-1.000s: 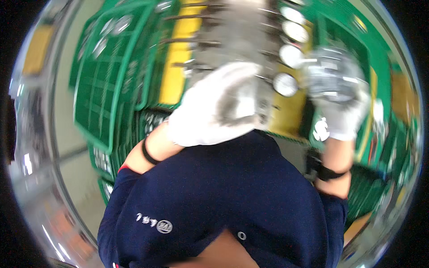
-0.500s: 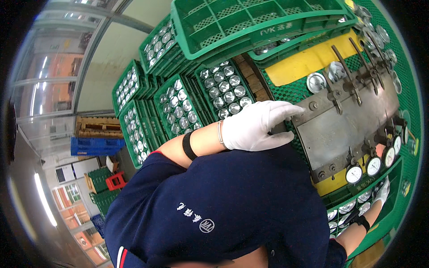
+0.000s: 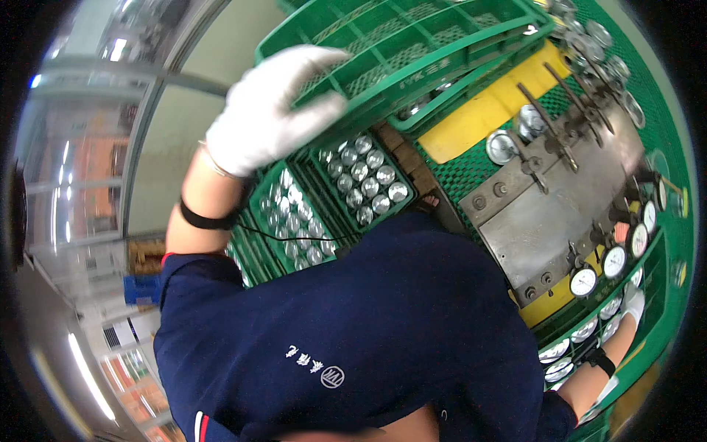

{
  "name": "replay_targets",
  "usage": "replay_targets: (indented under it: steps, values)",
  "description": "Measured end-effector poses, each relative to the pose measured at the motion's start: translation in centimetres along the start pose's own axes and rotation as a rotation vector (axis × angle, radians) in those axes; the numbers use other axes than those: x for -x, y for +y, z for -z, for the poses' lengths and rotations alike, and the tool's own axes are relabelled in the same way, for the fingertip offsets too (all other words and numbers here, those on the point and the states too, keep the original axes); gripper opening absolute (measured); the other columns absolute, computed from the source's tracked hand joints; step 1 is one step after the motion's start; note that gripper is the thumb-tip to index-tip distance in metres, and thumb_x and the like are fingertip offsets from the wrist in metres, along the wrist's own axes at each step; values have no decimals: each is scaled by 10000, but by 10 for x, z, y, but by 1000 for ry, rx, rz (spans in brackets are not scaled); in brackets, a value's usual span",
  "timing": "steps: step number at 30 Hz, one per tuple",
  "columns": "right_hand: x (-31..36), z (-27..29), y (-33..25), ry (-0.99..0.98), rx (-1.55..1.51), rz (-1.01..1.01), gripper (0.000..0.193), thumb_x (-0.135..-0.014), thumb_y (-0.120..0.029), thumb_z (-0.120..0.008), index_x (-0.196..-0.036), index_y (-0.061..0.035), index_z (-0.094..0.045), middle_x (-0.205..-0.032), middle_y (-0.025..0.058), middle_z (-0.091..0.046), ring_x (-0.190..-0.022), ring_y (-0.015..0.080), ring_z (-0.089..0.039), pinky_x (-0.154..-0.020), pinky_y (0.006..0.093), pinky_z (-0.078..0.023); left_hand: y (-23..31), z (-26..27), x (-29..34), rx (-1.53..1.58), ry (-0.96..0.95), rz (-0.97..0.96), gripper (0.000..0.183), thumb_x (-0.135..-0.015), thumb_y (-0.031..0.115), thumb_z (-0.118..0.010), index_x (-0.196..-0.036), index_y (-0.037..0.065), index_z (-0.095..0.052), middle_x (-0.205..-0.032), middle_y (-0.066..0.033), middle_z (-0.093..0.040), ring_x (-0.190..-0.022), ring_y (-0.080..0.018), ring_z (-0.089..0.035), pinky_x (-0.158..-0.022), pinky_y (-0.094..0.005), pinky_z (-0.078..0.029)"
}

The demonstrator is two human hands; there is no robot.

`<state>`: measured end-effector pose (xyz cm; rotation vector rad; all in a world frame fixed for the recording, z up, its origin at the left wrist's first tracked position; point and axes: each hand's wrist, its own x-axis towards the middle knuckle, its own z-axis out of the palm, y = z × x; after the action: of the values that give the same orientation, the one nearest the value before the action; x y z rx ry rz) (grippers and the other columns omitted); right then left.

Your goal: Inspecting metal engine pistons using a dial gauge fixture and sorting them into plastic crates.

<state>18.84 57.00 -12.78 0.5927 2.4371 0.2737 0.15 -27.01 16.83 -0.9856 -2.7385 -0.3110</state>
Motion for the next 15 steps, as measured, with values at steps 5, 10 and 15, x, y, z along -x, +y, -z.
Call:
replay_targets:
  steps: [5, 10, 15]
  values:
    - [93, -17, -4, 346, -286, 100, 411, -1017, -219, -402, -1334, -22, -575, -1328, 210, -604, -1203, 355, -593, -987, 382, -480, -141, -13, -77, -199, -144, 113, 521, -885, 349, -681, -1321, 83, -579, -1228, -164, -659, -1110, -331, -643, -958, -416, -513]
    - [245, 14, -98, 345, -993, -72, 409, -1032, -211, -499, -1354, 30, -573, -1349, 119, -622, -1238, 197, -561, -1078, 316, -390, -196, -86, -181, -373, -387, 22, 615, -880, 402, -654, -1394, 102, -498, -1221, -187, -654, -1123, -363, -628, -963, -447, -504]
    - [359, -19, -139, 344, -1311, -433, 424, -1033, -255, -542, -1399, -41, -565, -1290, 72, -639, -1089, 133, -605, -916, 288, -497, -248, -159, -258, -342, -511, -25, 783, -779, 321, -743, -1443, 90, -400, -1154, -243, -667, -1058, -383, -655, -912, -435, -521]
